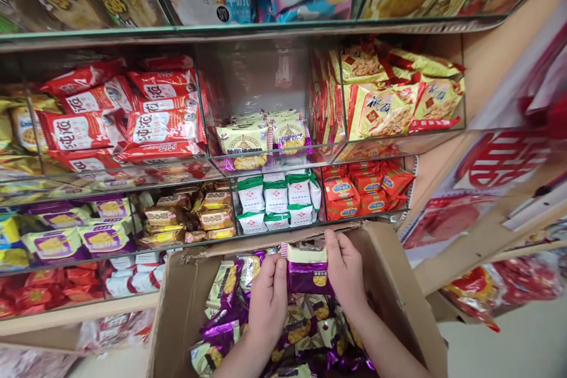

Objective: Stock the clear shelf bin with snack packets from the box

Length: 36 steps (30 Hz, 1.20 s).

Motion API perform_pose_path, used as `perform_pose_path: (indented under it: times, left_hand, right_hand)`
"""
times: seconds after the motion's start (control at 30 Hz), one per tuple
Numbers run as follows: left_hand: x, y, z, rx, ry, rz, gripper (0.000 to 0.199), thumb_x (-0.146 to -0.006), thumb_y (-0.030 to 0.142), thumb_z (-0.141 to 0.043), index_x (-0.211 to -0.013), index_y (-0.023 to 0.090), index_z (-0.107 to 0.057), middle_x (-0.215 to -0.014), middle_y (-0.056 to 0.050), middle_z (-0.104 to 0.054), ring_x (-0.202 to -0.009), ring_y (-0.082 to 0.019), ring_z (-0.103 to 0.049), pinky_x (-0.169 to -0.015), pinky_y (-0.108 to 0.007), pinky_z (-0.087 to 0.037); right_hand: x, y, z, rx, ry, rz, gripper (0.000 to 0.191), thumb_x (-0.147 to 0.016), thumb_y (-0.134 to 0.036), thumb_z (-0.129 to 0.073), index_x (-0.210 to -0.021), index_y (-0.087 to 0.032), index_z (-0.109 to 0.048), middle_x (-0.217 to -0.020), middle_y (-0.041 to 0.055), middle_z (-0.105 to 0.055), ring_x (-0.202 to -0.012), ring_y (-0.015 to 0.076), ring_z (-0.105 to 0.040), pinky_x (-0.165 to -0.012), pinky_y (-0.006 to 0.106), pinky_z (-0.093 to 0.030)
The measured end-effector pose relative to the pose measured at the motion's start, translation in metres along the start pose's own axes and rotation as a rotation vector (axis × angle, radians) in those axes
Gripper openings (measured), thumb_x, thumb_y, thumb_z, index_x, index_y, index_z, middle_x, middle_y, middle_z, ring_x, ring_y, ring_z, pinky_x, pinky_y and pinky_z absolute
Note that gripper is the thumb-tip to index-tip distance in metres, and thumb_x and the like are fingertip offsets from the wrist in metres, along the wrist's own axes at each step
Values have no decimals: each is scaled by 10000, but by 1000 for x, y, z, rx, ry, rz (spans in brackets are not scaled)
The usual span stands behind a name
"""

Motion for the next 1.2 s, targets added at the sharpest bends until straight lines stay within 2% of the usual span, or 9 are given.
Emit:
perform_pose_path:
  times: [0.17, 0.27, 0.4, 0.5, 0.57, 0.7, 0.83, 1.03, 1.2]
  left_hand:
    - [-7, -4, 4, -171, 55, -75, 243, -849, 378, -375, -731, 207, -499, -559, 46, -450, -521, -121, -416, -531, -235, -313]
    - [-10, 1, 3, -15, -58, 104, 343, -823, 508, -352, -730, 210, -494, -536, 49, -438, -491, -120, -436, -496, -238, -329]
    - [-4, 13, -2, 565, -363, 551, 564, -756, 661, -281, -1074, 219, -430, -667, 3, -562, -515, -147, -566, -494, -275, -438]
    - [1, 21, 1, 745, -360, 575, 441, -716, 449, -590, -1077, 229, -465, -807, -10, -607, -628, -127, -603, -598, -265, -480]
    - [3, 23, 5, 783, -304, 505, 418, -668, 289, -675, -1047, 241, -504, -928, -10, -606, -690, -118, -596, -637, -258, -490]
    - [4, 22, 11, 776, -205, 344, 484, -641, 226, -679, -1087, 266, -496, -1161, -26, -524, -833, -156, -572, -670, -262, -486]
    - [4, 17, 14, 608, -145, 203, 537, -663, 215, -668, -1146, 277, -442, -1339, -23, -383, -1107, -200, -453, -825, -250, -437]
    - [10, 11, 14, 517, -135, 136, 647, -671, 272, -666, -1235, 276, -350, -1304, -77, -437, -1168, -227, -426, -912, -291, -395]
    - [9, 19, 12, 718, -87, 153, 455, -643, 284, -703, -1048, 268, -495, -889, -9, -642, -795, -146, -598, -724, -243, -470]
  right_hand:
    - [3, -1, 3, 96, 136, 114, 375, -841, -397, -401, -543, -223, -254, -496, -64, -268, -481, 101, -310, -468, 225, -304]
    - [3, -8, 17, 175, 231, 324, 325, -845, -295, -422, -551, -231, -300, -481, -52, -361, -456, 110, -375, -467, 243, -338]
    - [12, -26, 31, 213, -10, 910, 211, -797, -160, -476, -605, -244, -451, -521, -16, -550, -510, 141, -525, -504, 275, -423]
    - [24, -33, 34, 192, -213, 1087, 117, -763, -172, -533, -684, -255, -511, -580, -7, -595, -580, 160, -557, -556, 310, -470]
    - [30, -31, 33, 168, -234, 956, 82, -740, -190, -557, -788, -249, -527, -764, 34, -627, -748, 196, -575, -677, 378, -484]
    - [33, -17, 26, -3, -230, 361, 380, -746, -224, -559, -1109, -227, -446, -1276, 126, -421, -1142, 265, -428, -906, 477, -385]
    - [34, -11, 16, -402, -474, -140, 541, -795, -310, -521, -1256, -248, -245, -1164, 116, -535, -1016, 217, -552, -826, 391, -466]
    - [33, -22, 18, -506, -490, -225, 621, -731, -350, -595, -1242, -268, -252, -1003, 61, -619, -880, 190, -604, -771, 337, -469]
    - [41, -31, 9, -569, -388, -228, 682, -620, -379, -688, -1183, -282, -317, -1064, 61, -607, -886, 195, -604, -750, 313, -473]
Point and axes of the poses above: each hand's wrist, its own x-axis away from the middle knuckle, its own z-axis out of the back of the hand, y = z × x, the point moved 2 cm from there along -x, towards the middle knuckle
